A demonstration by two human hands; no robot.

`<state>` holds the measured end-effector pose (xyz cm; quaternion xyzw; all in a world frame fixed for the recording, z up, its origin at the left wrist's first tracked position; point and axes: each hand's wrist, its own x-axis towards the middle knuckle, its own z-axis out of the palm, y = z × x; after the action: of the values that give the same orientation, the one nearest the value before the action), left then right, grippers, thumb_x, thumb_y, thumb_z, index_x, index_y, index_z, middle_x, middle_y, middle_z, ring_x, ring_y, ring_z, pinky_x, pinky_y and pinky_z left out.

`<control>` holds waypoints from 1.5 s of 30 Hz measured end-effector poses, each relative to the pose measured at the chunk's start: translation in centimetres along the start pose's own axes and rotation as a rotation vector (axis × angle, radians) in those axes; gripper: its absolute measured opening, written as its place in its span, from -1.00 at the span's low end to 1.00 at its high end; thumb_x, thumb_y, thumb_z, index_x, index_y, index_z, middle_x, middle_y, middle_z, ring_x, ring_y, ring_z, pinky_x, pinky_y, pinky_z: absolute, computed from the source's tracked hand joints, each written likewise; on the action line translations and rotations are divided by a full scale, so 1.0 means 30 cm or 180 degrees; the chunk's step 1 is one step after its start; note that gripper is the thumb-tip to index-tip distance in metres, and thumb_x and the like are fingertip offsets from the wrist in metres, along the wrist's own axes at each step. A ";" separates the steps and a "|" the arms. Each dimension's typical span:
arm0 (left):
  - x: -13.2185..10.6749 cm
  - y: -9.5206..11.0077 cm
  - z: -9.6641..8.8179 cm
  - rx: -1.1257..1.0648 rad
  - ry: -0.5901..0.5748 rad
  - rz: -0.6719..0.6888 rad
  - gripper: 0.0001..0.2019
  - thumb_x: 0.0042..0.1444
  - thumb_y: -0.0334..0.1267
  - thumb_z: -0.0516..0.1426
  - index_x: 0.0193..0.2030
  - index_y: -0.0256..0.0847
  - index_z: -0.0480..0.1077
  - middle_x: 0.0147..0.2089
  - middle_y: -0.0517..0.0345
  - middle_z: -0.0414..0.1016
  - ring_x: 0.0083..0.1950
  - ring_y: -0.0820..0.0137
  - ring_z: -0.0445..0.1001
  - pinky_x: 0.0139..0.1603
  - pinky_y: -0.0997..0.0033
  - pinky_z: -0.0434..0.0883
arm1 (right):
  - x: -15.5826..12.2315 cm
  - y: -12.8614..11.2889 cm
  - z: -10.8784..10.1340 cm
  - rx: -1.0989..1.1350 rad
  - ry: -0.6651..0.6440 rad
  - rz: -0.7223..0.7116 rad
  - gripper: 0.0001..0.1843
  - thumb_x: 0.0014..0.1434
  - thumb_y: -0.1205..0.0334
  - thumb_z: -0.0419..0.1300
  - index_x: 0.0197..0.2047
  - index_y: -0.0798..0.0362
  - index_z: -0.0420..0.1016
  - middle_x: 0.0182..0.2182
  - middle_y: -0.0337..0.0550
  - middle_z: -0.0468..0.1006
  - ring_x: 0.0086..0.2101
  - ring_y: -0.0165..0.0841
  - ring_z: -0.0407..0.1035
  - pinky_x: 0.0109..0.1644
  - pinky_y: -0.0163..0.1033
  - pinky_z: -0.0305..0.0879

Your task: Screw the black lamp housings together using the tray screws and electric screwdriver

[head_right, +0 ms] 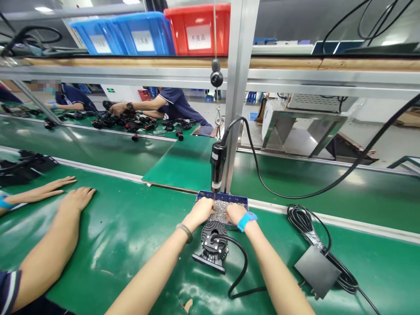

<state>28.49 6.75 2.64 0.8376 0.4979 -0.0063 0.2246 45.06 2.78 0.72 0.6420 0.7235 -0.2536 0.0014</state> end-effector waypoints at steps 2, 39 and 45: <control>0.032 0.013 0.007 0.0178 -0.0205 -0.0160 -0.81 0.25 -0.23 0.24 -0.12 -0.34 0.50 -0.07 0.03 0.59 -0.03 0.29 0.58 0.06 0.12 0.53 | -0.008 0.001 -0.009 0.0052 0.0031 0.0033 -0.77 0.29 0.13 0.27 -0.33 0.12 0.52 -0.33 -0.20 0.59 -0.24 -0.35 0.50 -0.02 -0.08 0.47; -0.234 -0.003 0.012 -0.4018 0.0522 0.0449 -0.70 -0.12 -0.07 0.38 -0.34 -0.27 0.65 -0.34 0.00 0.69 -0.28 0.27 0.60 -0.16 0.33 0.53 | -0.449 -0.115 0.109 0.2219 0.2654 -0.0992 -0.74 0.21 0.12 0.29 -0.03 -0.16 0.67 -0.10 -0.12 0.68 -0.10 -0.20 0.60 0.02 -0.23 0.55; -0.256 -0.021 0.005 -0.3660 0.0690 0.0775 -0.79 0.02 -0.15 0.26 -0.34 -0.25 0.65 -0.28 0.01 0.70 -0.21 0.24 0.63 -0.10 0.34 0.51 | -0.413 -0.078 0.199 0.2162 0.2640 -0.0790 -0.65 0.18 0.04 0.31 0.01 -0.09 0.65 -0.07 -0.06 0.66 -0.05 -0.10 0.57 0.06 -0.15 0.53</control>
<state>24.12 0.55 4.08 0.6286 0.3418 0.3756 0.5890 43.13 -11.03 0.43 0.5624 0.6111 -0.1969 -0.5210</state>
